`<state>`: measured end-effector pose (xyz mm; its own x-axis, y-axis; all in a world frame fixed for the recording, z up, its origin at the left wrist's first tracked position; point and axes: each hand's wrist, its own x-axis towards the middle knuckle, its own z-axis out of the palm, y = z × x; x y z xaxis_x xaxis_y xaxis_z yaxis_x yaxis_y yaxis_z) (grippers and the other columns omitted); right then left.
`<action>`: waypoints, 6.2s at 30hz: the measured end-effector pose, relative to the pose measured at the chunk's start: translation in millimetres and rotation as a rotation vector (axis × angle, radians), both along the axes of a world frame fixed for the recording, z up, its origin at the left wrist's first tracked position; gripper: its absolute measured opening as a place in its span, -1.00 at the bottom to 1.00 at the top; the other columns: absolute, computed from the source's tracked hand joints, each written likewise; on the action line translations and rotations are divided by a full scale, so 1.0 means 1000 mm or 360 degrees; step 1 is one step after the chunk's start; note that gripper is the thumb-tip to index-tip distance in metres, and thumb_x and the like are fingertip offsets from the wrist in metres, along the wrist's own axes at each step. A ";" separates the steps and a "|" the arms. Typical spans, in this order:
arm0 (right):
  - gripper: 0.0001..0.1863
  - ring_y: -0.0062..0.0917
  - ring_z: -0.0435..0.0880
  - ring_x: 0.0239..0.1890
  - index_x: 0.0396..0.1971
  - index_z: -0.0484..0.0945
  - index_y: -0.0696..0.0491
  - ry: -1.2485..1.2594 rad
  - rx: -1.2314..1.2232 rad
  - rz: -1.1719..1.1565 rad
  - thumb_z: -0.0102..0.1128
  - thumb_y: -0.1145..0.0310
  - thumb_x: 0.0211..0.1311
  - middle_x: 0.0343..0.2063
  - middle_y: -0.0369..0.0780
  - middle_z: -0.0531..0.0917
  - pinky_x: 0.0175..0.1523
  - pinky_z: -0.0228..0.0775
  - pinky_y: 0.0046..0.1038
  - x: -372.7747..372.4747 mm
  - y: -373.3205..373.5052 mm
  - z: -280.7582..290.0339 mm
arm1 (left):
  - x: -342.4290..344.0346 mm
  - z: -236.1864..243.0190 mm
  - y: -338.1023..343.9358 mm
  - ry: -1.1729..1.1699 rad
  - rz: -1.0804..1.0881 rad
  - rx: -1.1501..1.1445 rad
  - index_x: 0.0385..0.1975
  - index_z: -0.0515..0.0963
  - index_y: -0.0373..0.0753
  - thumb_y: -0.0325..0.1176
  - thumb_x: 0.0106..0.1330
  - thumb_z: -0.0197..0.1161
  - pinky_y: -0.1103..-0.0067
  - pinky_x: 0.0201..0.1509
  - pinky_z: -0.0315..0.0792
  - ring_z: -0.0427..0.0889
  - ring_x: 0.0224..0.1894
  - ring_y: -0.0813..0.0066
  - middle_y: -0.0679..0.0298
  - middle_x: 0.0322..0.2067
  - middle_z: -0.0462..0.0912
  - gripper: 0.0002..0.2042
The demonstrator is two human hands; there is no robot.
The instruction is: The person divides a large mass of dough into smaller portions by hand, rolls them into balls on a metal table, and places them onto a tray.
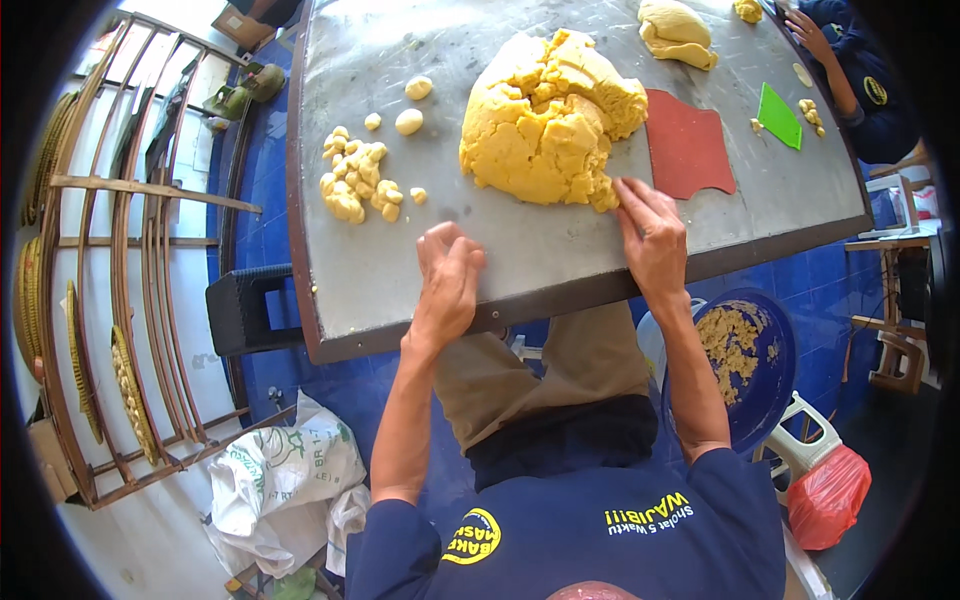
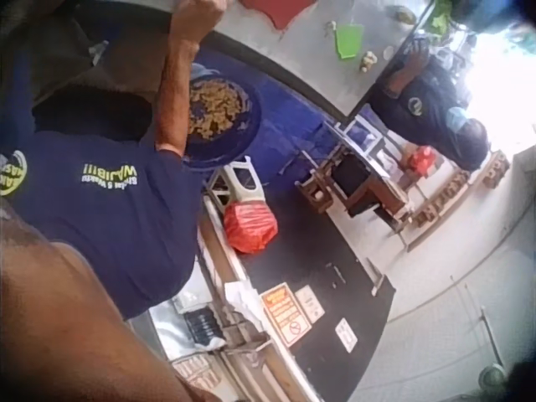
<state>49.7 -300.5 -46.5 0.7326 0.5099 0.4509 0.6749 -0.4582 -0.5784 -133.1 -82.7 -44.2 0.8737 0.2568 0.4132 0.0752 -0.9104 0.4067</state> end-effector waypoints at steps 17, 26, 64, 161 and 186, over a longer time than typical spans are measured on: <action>-0.74 -0.18 0.62 0.03 -0.06 0.71 0.15 -0.0017 0.0127 -0.0003 0.28 0.46 0.26 -0.03 -0.08 0.70 0.19 0.43 -0.25 0.003 0.006 -0.007 | 0.045 0.020 0.052 0.0171 0.0667 0.0152 -0.21 0.53 -0.24 -0.22 0.56 -0.09 0.24 -0.01 0.37 0.60 -0.14 0.15 0.16 -0.18 0.64 -0.72; -0.75 -0.20 0.63 0.03 -0.09 0.72 0.12 -0.0004 0.0129 -0.0025 0.29 0.49 0.24 -0.04 -0.12 0.71 0.16 0.45 -0.27 0.002 0.001 -0.012 | 0.014 0.014 0.044 0.0220 0.0439 -0.0167 -0.13 0.59 -0.21 -0.25 0.47 0.04 0.23 0.12 0.24 0.45 0.05 0.21 0.23 -0.10 0.60 -0.77; -0.68 -0.24 0.57 -0.14 -0.12 0.72 0.11 -0.0059 -0.0558 0.0308 0.27 0.59 0.07 -0.34 -0.13 0.62 -0.01 0.47 -0.26 0.018 0.007 0.023 | 0.042 0.004 0.034 0.0128 0.0308 0.0658 -0.38 0.51 -0.25 -0.16 0.37 0.18 0.28 -0.08 0.23 0.42 -0.12 0.21 0.12 -0.22 0.48 -0.75; -0.39 -0.07 0.59 -0.04 0.19 0.51 0.17 -0.0077 -0.0167 0.0009 0.41 0.38 0.10 0.04 -0.03 0.61 0.20 0.34 -0.22 0.004 0.020 0.020 | 0.032 -0.022 -0.029 -0.0173 -0.0027 -0.1836 -0.53 0.51 -0.34 -0.15 0.54 0.11 0.62 -0.38 0.35 0.47 -0.42 0.64 0.28 -0.41 0.56 -0.58; -0.64 -0.08 0.54 0.02 0.06 0.61 0.18 0.0152 0.0051 0.0039 0.20 0.54 0.24 0.00 -0.03 0.64 0.17 0.39 -0.22 -0.008 0.005 -0.008 | -0.011 -0.006 0.012 -0.0104 0.0480 -0.0203 -0.18 0.60 -0.35 -0.28 0.46 0.15 0.21 0.18 0.39 0.60 0.05 0.06 0.05 -0.18 0.70 -0.77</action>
